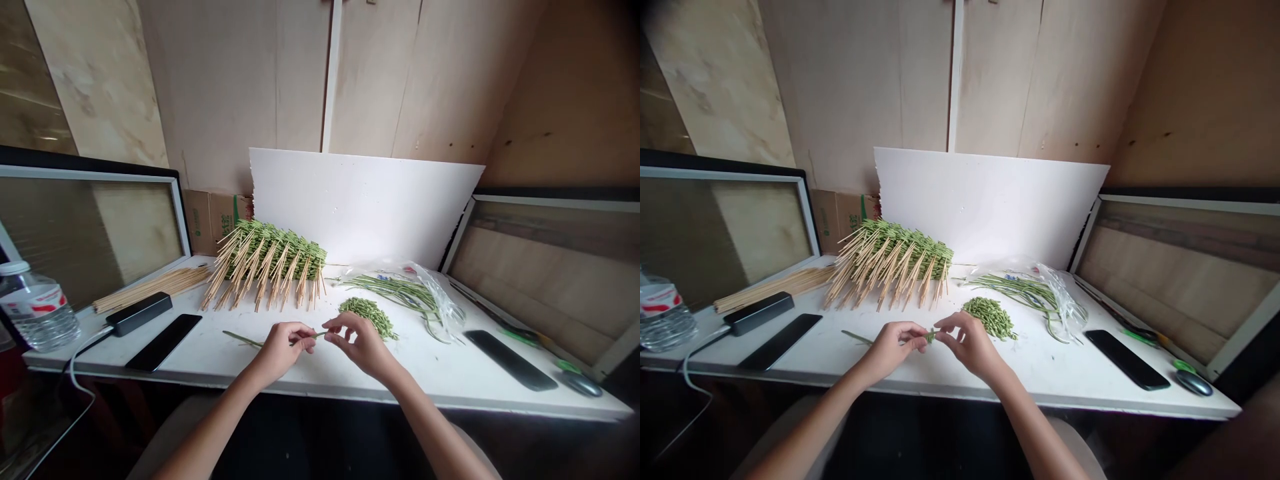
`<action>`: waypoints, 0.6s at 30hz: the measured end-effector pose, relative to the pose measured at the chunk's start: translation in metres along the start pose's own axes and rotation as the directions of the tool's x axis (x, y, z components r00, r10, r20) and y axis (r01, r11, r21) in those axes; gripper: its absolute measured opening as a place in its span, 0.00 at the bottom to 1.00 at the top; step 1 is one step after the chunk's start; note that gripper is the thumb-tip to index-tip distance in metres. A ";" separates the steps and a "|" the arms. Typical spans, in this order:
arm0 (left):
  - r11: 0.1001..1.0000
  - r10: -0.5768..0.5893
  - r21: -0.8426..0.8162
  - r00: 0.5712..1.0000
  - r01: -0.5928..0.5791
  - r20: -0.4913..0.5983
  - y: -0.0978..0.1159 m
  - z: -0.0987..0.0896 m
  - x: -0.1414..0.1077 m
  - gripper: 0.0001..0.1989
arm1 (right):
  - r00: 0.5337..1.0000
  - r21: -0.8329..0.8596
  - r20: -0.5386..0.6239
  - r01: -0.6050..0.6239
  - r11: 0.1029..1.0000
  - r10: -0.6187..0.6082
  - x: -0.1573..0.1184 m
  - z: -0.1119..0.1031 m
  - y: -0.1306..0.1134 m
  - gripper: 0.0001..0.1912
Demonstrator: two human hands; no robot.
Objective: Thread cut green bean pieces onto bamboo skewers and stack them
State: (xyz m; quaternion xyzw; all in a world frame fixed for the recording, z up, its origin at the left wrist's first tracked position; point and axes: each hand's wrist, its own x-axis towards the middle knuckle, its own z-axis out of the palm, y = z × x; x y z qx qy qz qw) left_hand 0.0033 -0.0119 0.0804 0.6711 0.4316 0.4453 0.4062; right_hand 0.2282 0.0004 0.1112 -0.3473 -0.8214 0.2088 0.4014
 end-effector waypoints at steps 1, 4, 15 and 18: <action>1.000 0.007 -0.001 1.000 -0.007 0.000 0.002 0.001 -0.001 0.16 | 1.000 -0.013 0.006 0.019 1.000 -0.019 0.000 0.001 -0.002 0.14; 1.000 0.024 -0.010 1.000 -0.024 0.002 0.008 0.003 -0.002 0.14 | 0.996 -0.046 0.037 0.080 0.996 -0.078 0.000 0.002 -0.007 0.13; 0.993 0.119 0.004 0.989 -0.120 0.087 0.012 0.006 -0.005 0.10 | 0.988 0.117 0.022 0.149 0.982 -0.153 -0.002 0.015 -0.001 0.09; 0.991 0.132 -0.011 0.983 -0.132 0.128 0.012 0.007 -0.005 0.13 | 0.989 0.198 0.049 0.124 0.972 -0.136 -0.002 0.017 0.000 0.10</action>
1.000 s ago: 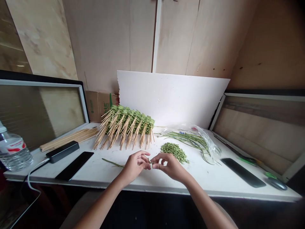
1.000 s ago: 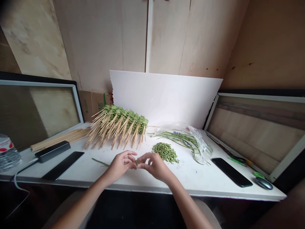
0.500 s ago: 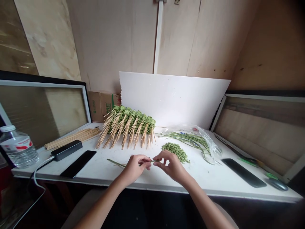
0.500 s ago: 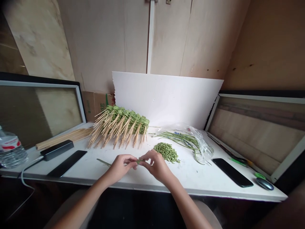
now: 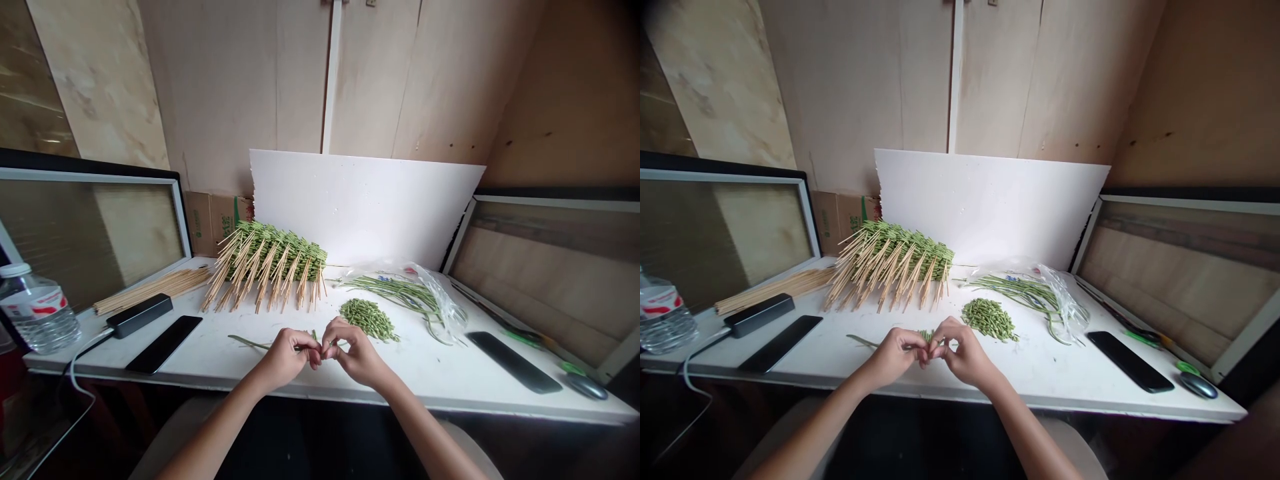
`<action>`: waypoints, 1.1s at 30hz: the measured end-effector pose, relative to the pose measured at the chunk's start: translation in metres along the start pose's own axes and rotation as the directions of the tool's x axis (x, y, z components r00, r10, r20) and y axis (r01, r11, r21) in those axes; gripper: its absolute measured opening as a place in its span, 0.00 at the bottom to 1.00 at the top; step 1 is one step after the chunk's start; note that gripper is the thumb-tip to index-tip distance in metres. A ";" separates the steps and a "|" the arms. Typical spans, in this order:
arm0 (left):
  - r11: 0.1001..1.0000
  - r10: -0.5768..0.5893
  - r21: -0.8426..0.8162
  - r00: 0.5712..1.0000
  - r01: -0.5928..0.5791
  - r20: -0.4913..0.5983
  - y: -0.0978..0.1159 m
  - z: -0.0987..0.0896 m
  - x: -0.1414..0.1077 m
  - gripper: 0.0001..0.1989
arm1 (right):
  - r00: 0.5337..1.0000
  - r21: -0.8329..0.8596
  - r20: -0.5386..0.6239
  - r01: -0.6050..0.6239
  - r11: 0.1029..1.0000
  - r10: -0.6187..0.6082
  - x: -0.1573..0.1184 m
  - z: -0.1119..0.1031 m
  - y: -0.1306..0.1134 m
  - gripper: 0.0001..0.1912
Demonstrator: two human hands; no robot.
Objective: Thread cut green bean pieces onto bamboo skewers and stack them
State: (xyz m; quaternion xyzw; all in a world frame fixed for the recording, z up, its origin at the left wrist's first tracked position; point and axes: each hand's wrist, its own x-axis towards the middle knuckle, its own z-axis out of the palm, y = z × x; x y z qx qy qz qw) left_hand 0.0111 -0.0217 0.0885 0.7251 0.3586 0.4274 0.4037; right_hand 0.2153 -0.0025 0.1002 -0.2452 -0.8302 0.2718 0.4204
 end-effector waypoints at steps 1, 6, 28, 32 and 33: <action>1.000 0.004 0.002 1.000 -0.004 0.012 0.000 0.000 0.000 0.14 | 1.000 0.020 0.007 -0.008 1.000 0.008 0.000 0.000 0.000 0.10; 1.000 -0.008 0.013 1.000 0.007 0.024 0.002 0.000 0.002 0.14 | 1.000 0.057 0.008 -0.023 0.998 0.023 0.003 -0.003 0.005 0.11; 1.000 -0.007 0.025 0.999 0.008 -0.032 -0.008 -0.009 0.012 0.13 | 0.980 -0.146 -0.140 -0.165 0.975 0.145 0.008 -0.023 0.041 0.15; 0.992 0.027 0.123 0.996 -0.016 -0.090 -0.017 -0.011 0.013 0.15 | 0.961 -0.353 -0.085 -0.275 0.894 0.262 -0.002 -0.029 0.080 0.16; 0.991 0.031 0.136 0.996 -0.019 -0.086 -0.020 -0.011 0.013 0.16 | 0.957 -0.378 -0.065 -0.287 0.880 0.284 -0.004 -0.028 0.087 0.15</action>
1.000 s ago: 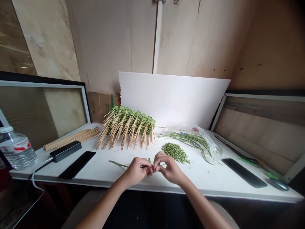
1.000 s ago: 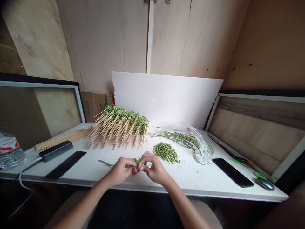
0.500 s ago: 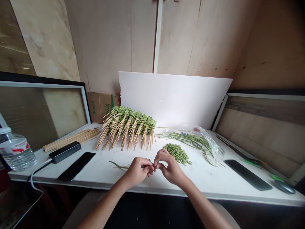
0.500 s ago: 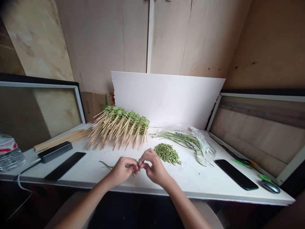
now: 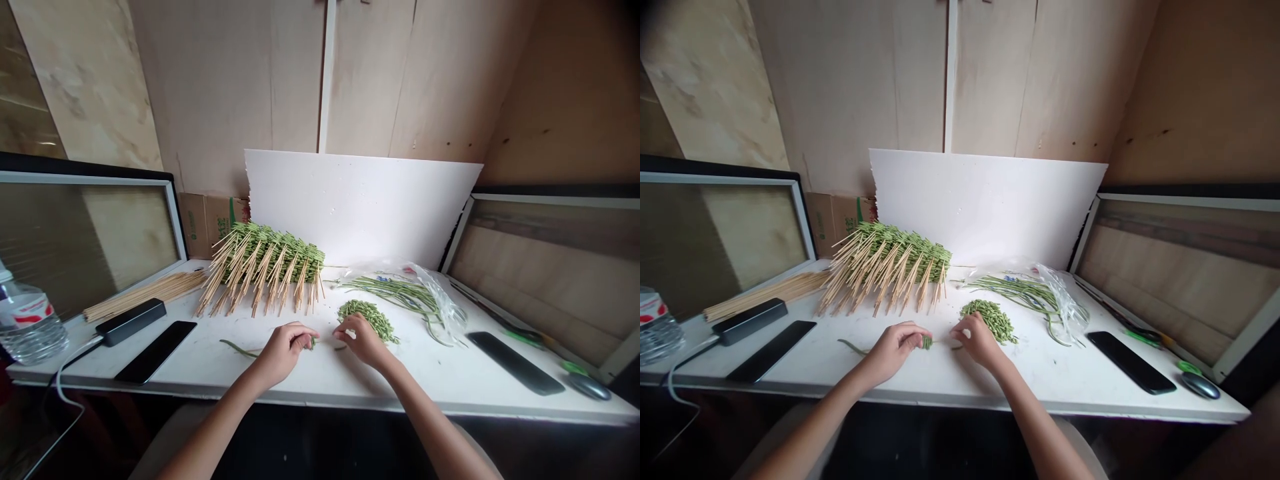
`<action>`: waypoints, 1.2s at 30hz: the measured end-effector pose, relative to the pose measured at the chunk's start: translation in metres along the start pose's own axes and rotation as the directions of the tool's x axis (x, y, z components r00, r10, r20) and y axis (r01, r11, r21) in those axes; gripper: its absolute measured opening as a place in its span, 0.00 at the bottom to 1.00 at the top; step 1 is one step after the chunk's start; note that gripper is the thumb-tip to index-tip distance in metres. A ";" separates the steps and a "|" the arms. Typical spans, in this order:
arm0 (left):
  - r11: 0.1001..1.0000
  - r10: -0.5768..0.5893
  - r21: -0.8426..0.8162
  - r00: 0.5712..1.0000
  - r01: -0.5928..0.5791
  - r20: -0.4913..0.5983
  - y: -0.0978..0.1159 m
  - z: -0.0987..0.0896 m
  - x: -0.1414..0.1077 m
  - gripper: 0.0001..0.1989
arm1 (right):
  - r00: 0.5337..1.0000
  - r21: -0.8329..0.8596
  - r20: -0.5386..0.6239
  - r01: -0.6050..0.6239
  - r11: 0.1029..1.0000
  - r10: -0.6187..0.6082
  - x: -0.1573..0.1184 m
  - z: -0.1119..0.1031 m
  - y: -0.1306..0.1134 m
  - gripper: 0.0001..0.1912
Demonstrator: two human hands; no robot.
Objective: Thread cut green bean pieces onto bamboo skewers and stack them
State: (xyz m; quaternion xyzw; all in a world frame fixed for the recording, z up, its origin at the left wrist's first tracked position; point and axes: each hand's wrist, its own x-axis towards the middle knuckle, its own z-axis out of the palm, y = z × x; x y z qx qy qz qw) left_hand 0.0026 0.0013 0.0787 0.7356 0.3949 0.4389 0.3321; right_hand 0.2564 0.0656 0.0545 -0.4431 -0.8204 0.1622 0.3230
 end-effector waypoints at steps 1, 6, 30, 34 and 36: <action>1.000 0.001 0.008 1.000 -0.001 0.006 -0.002 0.000 0.000 0.16 | 1.000 -0.019 0.025 -0.008 1.000 0.009 0.000 0.003 0.005 0.14; 1.000 -0.015 0.000 1.000 0.015 0.017 -0.007 0.001 0.002 0.15 | 0.991 -0.036 0.131 -0.021 0.999 0.025 -0.001 0.006 0.010 0.17; 0.992 -0.094 -0.093 0.994 0.088 -0.059 0.002 0.000 0.003 0.11 | 0.967 0.214 -0.095 0.252 0.944 -0.236 -0.010 -0.013 -0.075 0.07; 0.991 -0.083 -0.106 0.995 0.077 -0.057 0.015 0.002 0.002 0.09 | 0.927 0.155 -0.175 0.359 0.920 -0.332 -0.011 -0.007 -0.079 0.05; 0.995 -0.056 -0.087 0.997 0.051 -0.049 0.021 0.003 0.001 0.07 | 0.914 0.151 -0.209 0.380 0.912 -0.347 -0.011 -0.004 -0.080 0.07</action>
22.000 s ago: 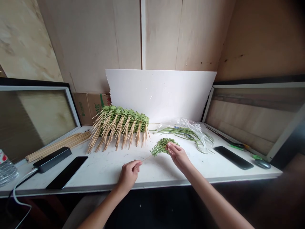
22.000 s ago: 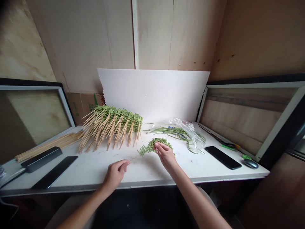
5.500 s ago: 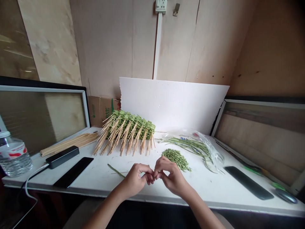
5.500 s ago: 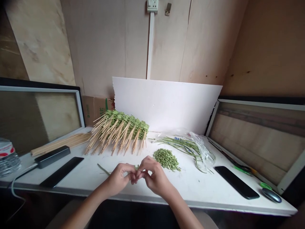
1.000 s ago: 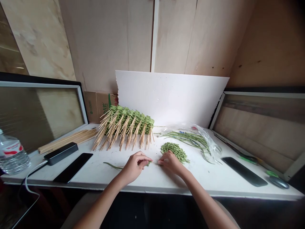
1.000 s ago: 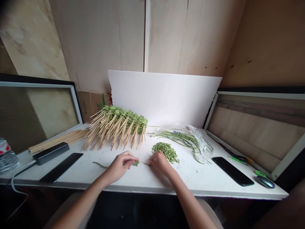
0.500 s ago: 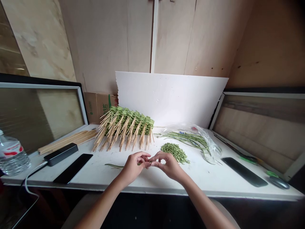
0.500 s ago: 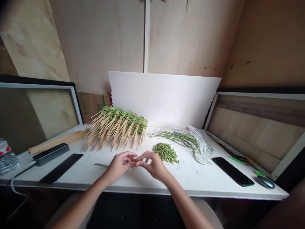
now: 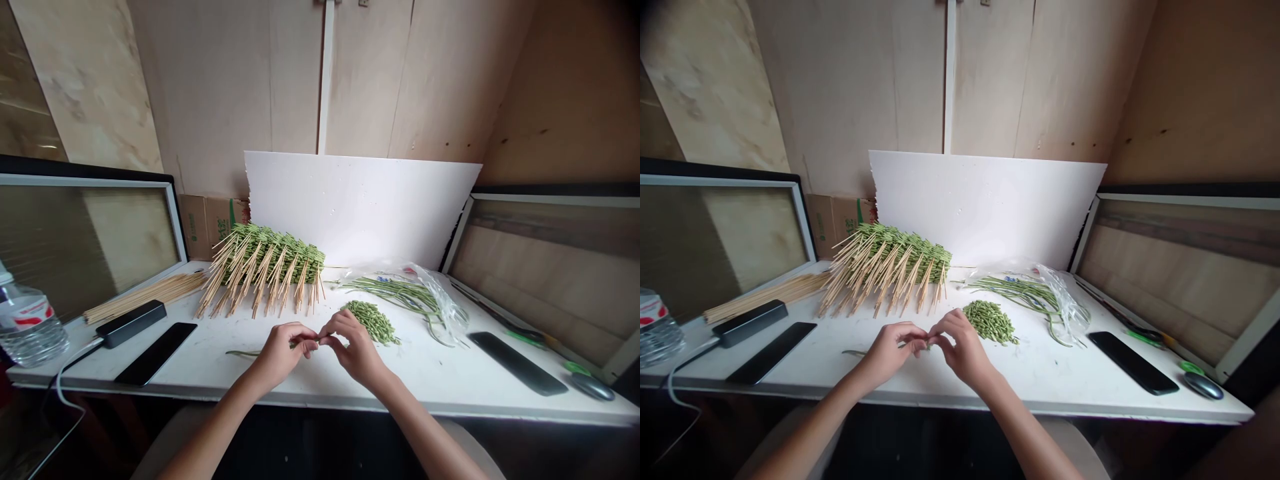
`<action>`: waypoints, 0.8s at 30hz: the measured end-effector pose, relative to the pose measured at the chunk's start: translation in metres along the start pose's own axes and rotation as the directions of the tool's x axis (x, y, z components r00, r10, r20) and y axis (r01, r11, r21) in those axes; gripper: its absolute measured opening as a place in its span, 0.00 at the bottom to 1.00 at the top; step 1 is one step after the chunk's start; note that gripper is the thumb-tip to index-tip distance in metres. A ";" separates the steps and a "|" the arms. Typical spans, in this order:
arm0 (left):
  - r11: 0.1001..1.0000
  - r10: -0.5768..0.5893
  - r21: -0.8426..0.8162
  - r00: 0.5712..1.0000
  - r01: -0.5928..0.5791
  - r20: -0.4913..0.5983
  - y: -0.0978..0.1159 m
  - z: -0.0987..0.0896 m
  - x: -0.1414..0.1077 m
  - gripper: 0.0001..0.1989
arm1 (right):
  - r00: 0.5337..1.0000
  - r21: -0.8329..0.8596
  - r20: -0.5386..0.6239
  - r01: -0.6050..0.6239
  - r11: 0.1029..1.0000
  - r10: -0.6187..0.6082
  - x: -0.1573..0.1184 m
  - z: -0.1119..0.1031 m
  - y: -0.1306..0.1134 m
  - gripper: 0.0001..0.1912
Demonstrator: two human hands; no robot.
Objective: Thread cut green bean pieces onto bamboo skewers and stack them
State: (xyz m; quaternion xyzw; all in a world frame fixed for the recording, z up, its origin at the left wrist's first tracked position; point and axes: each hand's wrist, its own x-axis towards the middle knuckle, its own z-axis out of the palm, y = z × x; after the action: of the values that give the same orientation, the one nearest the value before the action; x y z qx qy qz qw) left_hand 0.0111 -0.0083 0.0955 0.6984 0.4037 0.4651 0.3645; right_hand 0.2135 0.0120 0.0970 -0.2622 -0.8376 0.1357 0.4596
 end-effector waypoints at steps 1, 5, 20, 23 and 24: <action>1.000 0.015 0.011 1.000 -0.015 0.012 0.002 0.001 -0.001 0.07 | 1.000 0.012 -0.009 0.001 1.000 -0.001 0.000 0.002 0.000 0.09; 0.998 0.056 0.011 0.997 -0.057 0.048 0.003 0.003 -0.003 0.09 | 0.998 0.121 -0.025 -0.052 0.991 0.056 -0.003 0.008 0.000 0.11; 0.999 0.029 -0.040 0.999 -0.027 0.033 -0.016 -0.002 0.002 0.13 | 0.959 -0.027 0.026 -0.281 0.959 0.282 -0.004 -0.013 0.039 0.16; 1.000 0.020 0.018 1.000 -0.020 -0.011 -0.023 -0.003 0.004 0.16 | 0.929 -0.142 0.075 -0.349 0.926 0.361 -0.012 -0.014 0.064 0.16; 0.999 0.021 0.031 1.000 -0.021 -0.007 -0.025 -0.003 0.004 0.17 | 0.921 -0.166 0.088 -0.362 0.917 0.380 -0.015 -0.014 0.071 0.15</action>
State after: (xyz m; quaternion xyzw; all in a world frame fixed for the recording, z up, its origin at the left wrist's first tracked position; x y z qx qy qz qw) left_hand 0.0033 0.0062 0.0754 0.7066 0.4049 0.4649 0.3472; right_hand 0.2541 0.0614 0.0605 -0.4410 -0.8060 0.1739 0.3544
